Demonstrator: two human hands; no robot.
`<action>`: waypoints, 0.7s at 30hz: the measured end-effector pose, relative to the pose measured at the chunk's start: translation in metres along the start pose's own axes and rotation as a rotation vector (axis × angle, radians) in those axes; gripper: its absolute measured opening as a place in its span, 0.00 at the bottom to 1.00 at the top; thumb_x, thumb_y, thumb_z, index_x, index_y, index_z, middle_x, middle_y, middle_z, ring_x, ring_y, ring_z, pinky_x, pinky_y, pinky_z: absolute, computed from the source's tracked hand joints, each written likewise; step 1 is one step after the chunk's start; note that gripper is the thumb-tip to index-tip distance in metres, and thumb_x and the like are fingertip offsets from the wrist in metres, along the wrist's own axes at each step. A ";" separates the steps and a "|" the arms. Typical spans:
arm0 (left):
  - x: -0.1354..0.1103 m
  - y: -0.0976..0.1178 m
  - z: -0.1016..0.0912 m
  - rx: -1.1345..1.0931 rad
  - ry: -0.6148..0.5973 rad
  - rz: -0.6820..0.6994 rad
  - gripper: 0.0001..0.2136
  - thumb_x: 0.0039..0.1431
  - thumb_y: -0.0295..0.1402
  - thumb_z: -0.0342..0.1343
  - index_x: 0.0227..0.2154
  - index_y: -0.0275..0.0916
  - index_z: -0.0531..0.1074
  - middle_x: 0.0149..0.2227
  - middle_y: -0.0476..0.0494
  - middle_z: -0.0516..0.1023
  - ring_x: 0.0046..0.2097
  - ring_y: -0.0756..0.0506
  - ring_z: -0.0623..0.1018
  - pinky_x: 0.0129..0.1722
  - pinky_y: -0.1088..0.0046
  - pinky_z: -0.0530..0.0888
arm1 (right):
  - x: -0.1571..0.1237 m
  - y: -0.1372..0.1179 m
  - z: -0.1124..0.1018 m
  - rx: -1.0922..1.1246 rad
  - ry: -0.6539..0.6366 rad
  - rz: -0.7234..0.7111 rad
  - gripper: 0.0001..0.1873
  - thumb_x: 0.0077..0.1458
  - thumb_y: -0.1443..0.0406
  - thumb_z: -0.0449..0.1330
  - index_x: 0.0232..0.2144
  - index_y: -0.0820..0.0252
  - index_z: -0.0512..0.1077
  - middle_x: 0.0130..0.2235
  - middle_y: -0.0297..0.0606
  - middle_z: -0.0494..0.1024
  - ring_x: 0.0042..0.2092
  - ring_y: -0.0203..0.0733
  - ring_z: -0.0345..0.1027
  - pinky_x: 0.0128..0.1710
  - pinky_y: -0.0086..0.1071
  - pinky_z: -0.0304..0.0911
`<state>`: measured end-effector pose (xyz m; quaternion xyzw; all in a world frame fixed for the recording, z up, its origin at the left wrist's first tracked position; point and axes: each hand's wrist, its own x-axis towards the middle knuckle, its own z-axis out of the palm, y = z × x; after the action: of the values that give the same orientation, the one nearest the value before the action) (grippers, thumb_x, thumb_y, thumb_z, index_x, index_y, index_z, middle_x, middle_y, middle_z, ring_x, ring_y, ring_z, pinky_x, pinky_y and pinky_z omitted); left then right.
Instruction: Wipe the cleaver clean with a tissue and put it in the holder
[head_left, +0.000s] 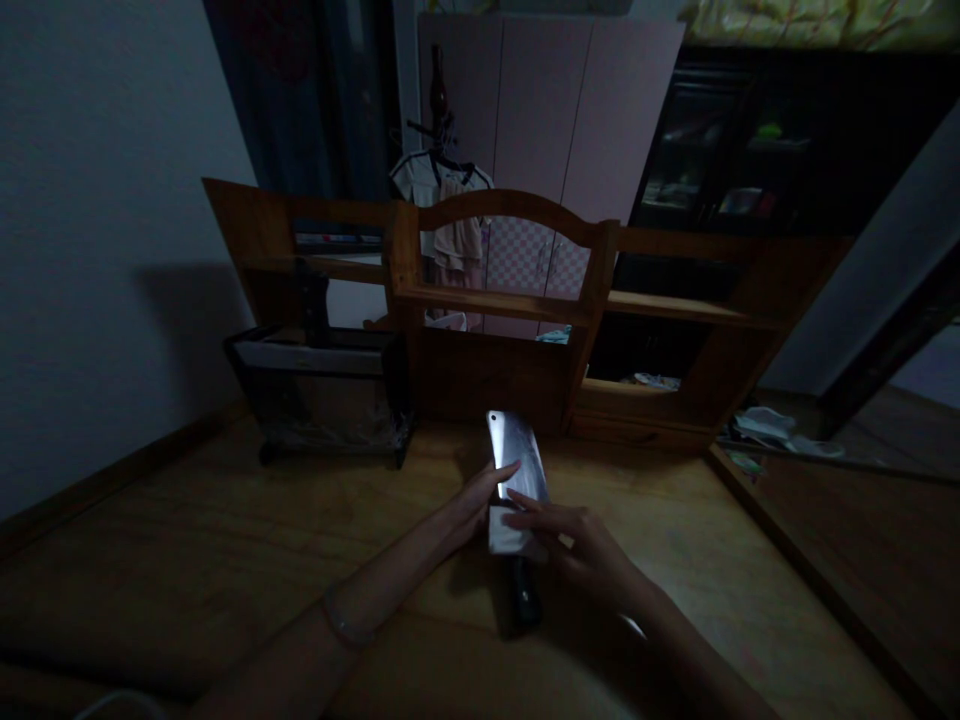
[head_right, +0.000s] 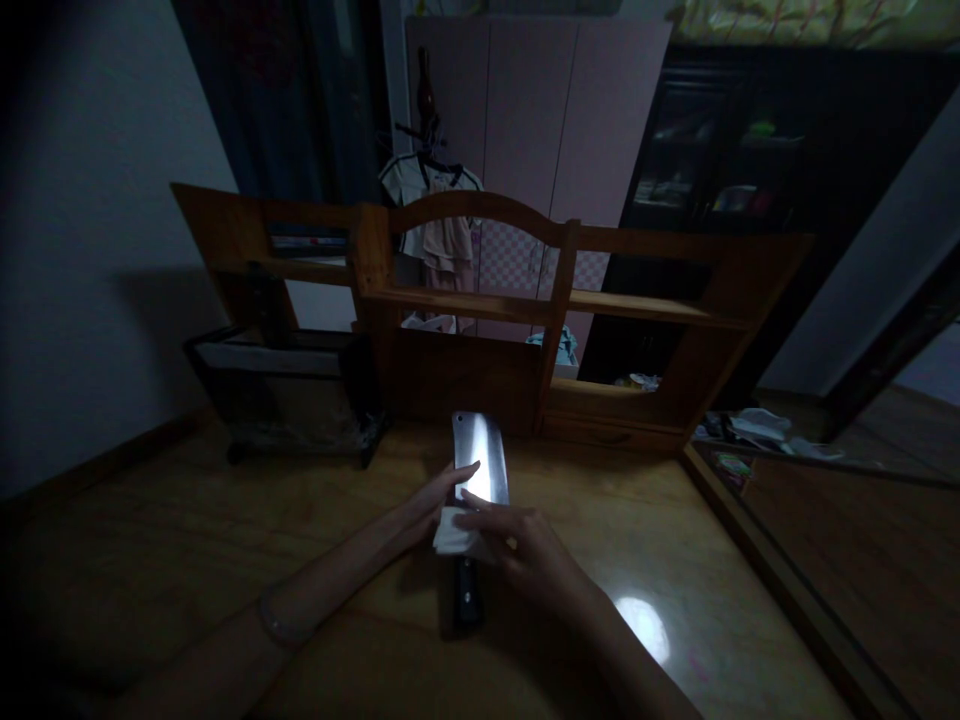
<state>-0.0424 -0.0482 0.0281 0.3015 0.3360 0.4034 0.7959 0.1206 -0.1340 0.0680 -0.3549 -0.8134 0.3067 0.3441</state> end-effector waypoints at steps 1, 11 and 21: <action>0.000 0.001 0.000 0.022 -0.015 0.018 0.18 0.54 0.37 0.60 0.45 0.35 0.68 0.32 0.42 0.77 0.29 0.44 0.77 0.30 0.70 0.74 | 0.000 0.000 0.005 -0.009 -0.014 -0.009 0.18 0.59 0.66 0.53 0.51 0.48 0.70 0.59 0.36 0.66 0.55 0.47 0.66 0.51 0.41 0.65; 0.015 0.005 -0.008 -0.112 -0.062 0.151 0.15 0.58 0.36 0.57 0.46 0.35 0.68 0.34 0.42 0.78 0.28 0.48 0.77 0.31 0.72 0.75 | -0.004 0.006 -0.013 -0.231 0.644 0.046 0.18 0.60 0.65 0.53 0.52 0.52 0.69 0.54 0.39 0.72 0.53 0.48 0.68 0.52 0.41 0.65; 0.024 -0.002 -0.021 -0.039 0.039 0.069 0.13 0.54 0.39 0.59 0.37 0.34 0.73 0.26 0.43 0.77 0.28 0.45 0.77 0.31 0.71 0.73 | 0.001 0.001 0.023 -0.346 -0.066 -0.012 0.30 0.60 0.71 0.48 0.63 0.53 0.51 0.58 0.44 0.67 0.54 0.46 0.68 0.51 0.41 0.66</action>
<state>-0.0469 -0.0241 0.0070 0.2894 0.3332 0.4428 0.7805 0.1027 -0.1382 0.0547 -0.3939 -0.8670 0.1715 0.2526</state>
